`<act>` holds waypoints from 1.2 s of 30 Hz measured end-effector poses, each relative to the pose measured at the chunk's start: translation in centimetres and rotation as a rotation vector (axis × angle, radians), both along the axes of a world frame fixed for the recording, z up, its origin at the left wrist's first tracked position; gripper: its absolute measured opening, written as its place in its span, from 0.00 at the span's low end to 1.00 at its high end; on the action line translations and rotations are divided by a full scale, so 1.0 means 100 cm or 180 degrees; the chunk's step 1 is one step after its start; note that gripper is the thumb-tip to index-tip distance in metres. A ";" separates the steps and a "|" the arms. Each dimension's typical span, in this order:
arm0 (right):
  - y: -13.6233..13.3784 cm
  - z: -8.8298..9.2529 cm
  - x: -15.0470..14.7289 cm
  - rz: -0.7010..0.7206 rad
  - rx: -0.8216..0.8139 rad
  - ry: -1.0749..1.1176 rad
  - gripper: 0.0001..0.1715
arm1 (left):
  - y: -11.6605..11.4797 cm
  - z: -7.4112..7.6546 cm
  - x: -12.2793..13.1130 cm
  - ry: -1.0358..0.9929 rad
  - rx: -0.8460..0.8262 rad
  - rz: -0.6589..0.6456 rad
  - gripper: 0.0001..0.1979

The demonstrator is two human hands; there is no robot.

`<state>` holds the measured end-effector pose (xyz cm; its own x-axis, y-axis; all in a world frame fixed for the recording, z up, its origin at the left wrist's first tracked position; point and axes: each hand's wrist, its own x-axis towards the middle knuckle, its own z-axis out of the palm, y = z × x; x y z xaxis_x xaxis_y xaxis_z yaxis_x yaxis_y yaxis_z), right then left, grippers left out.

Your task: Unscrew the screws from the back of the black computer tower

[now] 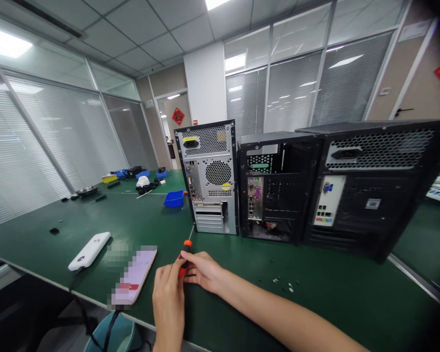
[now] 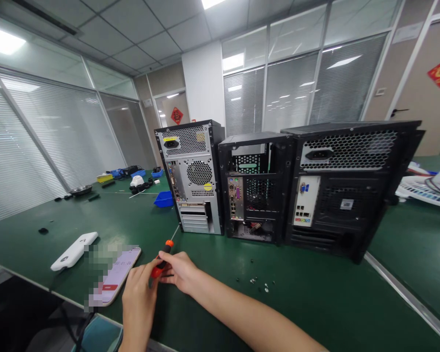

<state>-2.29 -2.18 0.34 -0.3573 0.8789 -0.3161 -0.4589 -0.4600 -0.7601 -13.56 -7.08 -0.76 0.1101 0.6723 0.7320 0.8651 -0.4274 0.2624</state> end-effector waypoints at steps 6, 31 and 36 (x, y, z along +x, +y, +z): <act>0.000 -0.002 0.001 -0.0016 0.0043 0.0044 0.17 | 0.001 0.002 -0.001 0.0110 0.0097 -0.0047 0.15; -0.002 0.006 0.001 -0.0089 -0.0204 0.0241 0.13 | 0.007 -0.003 -0.002 0.0074 0.0167 -0.0221 0.16; -0.003 0.008 0.000 -0.0107 -0.0289 0.0312 0.15 | 0.009 -0.004 -0.003 -0.0011 0.0241 -0.0347 0.13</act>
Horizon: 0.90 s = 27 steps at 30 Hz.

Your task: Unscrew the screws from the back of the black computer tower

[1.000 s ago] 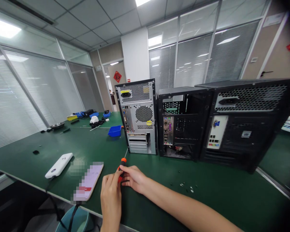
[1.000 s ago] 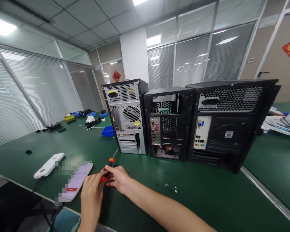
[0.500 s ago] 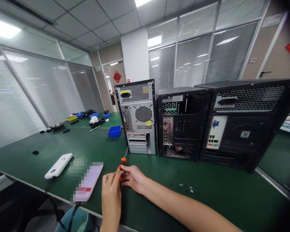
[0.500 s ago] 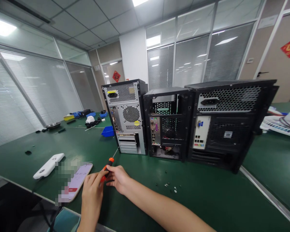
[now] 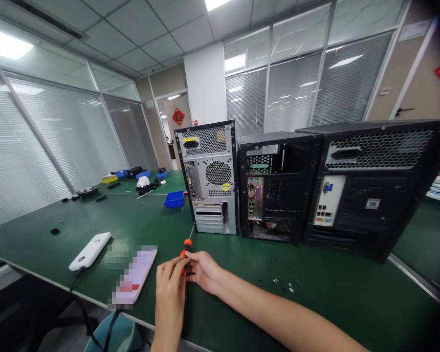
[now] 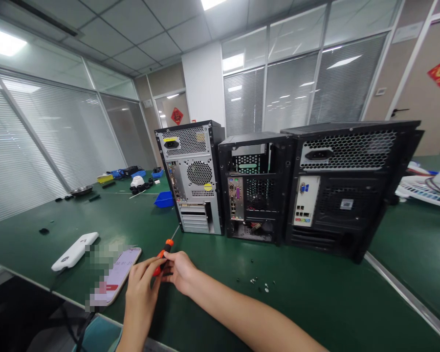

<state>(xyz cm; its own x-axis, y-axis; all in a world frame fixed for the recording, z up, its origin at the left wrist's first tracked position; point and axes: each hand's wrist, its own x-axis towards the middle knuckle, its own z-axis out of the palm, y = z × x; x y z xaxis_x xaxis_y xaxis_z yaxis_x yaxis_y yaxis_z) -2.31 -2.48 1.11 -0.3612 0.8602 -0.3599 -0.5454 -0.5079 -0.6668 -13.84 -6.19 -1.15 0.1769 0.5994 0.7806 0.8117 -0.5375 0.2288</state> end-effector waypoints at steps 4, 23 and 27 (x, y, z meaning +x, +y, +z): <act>0.001 -0.001 -0.001 -0.0006 -0.0045 0.0063 0.13 | 0.001 0.001 0.001 -0.0126 0.0011 0.0022 0.11; 0.002 -0.002 -0.002 -0.0011 0.0108 0.0148 0.19 | -0.008 0.015 0.003 -0.1642 -0.1887 0.0870 0.30; 0.000 -0.004 -0.003 -0.0068 0.0174 0.0137 0.18 | -0.009 0.017 0.004 -0.1581 -0.2163 0.0954 0.28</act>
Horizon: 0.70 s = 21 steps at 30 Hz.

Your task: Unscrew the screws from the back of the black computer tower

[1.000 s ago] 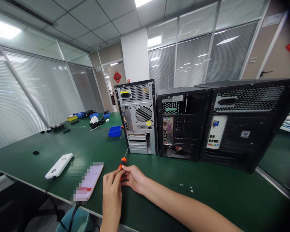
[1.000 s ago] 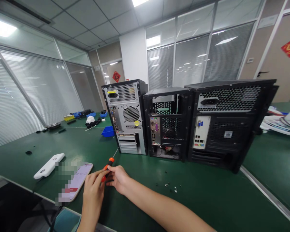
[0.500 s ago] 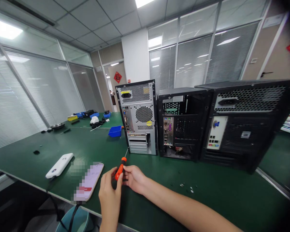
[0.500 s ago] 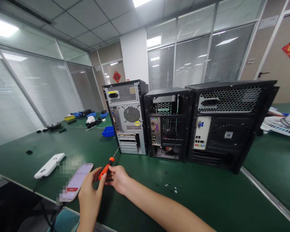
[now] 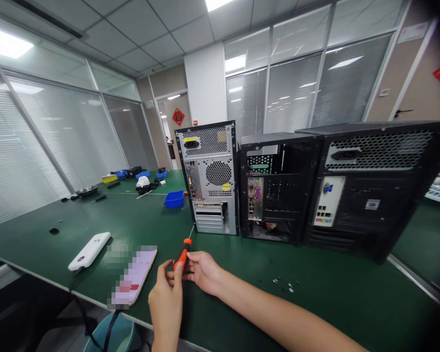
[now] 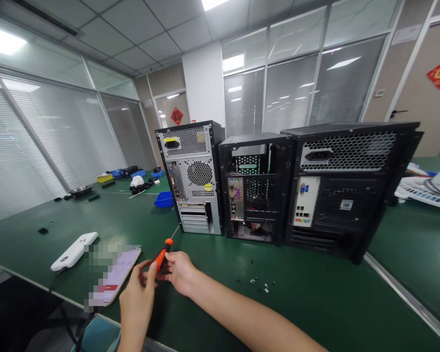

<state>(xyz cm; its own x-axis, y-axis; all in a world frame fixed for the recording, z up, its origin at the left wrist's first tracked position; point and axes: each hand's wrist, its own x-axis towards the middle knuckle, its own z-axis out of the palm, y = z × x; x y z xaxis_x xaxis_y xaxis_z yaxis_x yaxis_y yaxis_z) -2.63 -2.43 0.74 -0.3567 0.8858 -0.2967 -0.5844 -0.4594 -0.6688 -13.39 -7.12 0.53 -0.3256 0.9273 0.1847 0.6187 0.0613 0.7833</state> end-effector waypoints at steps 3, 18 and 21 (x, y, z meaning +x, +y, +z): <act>-0.001 -0.002 0.000 -0.0021 0.0021 -0.0009 0.17 | -0.001 0.001 0.001 0.0096 -0.0069 0.0061 0.28; -0.001 -0.005 0.000 0.0066 0.0012 0.0011 0.09 | -0.003 0.001 0.004 0.0408 -0.0189 0.0076 0.27; 0.000 -0.006 0.000 0.0107 -0.0001 0.0002 0.09 | -0.003 0.001 0.004 0.0393 -0.0204 0.0066 0.26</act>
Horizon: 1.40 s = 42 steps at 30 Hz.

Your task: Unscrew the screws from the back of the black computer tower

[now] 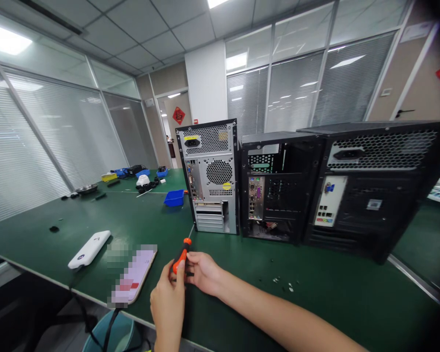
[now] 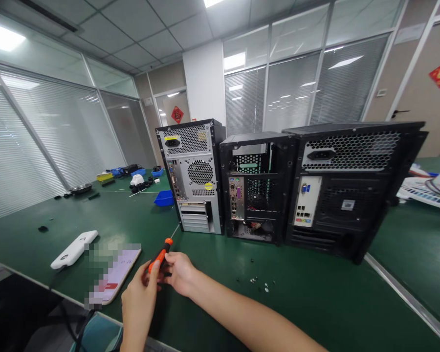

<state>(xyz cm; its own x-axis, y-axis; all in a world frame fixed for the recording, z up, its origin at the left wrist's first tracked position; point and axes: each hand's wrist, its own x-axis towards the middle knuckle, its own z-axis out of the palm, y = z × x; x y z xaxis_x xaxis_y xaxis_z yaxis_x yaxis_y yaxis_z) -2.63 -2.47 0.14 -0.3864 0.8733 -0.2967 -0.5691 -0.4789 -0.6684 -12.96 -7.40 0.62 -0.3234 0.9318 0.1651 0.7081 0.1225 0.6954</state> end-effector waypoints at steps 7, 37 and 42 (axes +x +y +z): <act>0.000 -0.004 0.000 0.0079 0.0029 -0.0054 0.10 | 0.000 -0.002 0.000 0.0010 0.0019 0.0011 0.24; 0.001 0.001 0.000 -0.0111 -0.0168 -0.0207 0.14 | 0.000 -0.002 -0.001 -0.0044 0.0246 -0.0133 0.22; 0.001 0.002 0.001 -0.0116 -0.0202 -0.0200 0.15 | 0.000 -0.002 -0.001 0.0023 0.0284 -0.0115 0.22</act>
